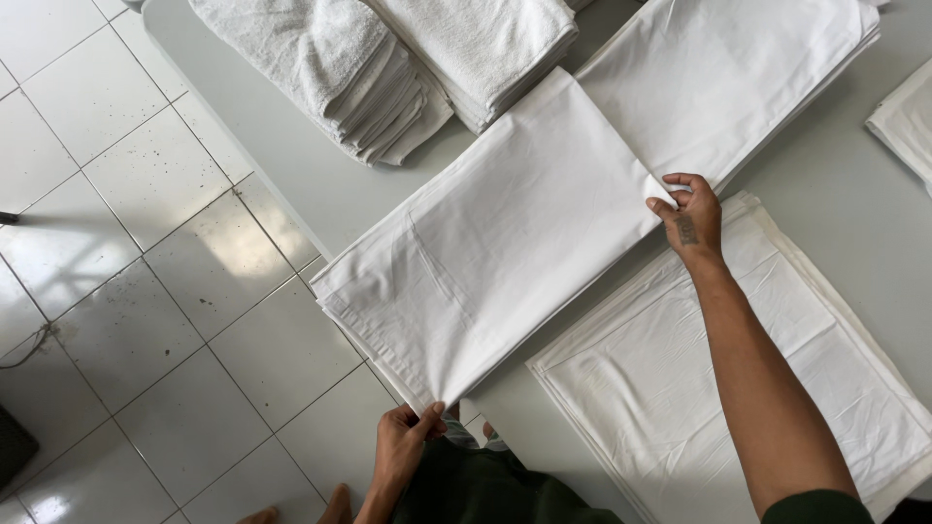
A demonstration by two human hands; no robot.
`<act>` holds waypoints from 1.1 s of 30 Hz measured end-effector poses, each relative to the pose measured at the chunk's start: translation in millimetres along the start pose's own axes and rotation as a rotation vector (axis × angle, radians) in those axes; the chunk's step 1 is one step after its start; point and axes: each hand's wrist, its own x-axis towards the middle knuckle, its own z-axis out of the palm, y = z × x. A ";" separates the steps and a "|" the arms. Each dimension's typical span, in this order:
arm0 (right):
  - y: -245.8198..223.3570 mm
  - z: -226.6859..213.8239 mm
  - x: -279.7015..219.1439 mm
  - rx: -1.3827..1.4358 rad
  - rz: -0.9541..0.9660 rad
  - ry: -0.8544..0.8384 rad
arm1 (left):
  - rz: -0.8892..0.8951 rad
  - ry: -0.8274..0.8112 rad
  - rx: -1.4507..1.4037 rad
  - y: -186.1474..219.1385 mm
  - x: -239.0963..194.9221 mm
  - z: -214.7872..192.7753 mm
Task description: The person folds white linens on a table by hand, aligning the edges and smoothing the fabric before stacking them onto existing piles.
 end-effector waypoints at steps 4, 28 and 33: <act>12.8 9.9 -4.8 -0.010 -0.074 0.084 | -0.060 0.002 0.111 5.3 2.7 -6.7; -62.2 109.7 -196.0 0.634 0.682 0.009 | -0.100 0.155 -0.597 63.2 49.0 9.9; -67.7 107.7 -202.8 0.578 0.694 0.004 | -0.073 0.167 -0.526 67.2 35.1 7.0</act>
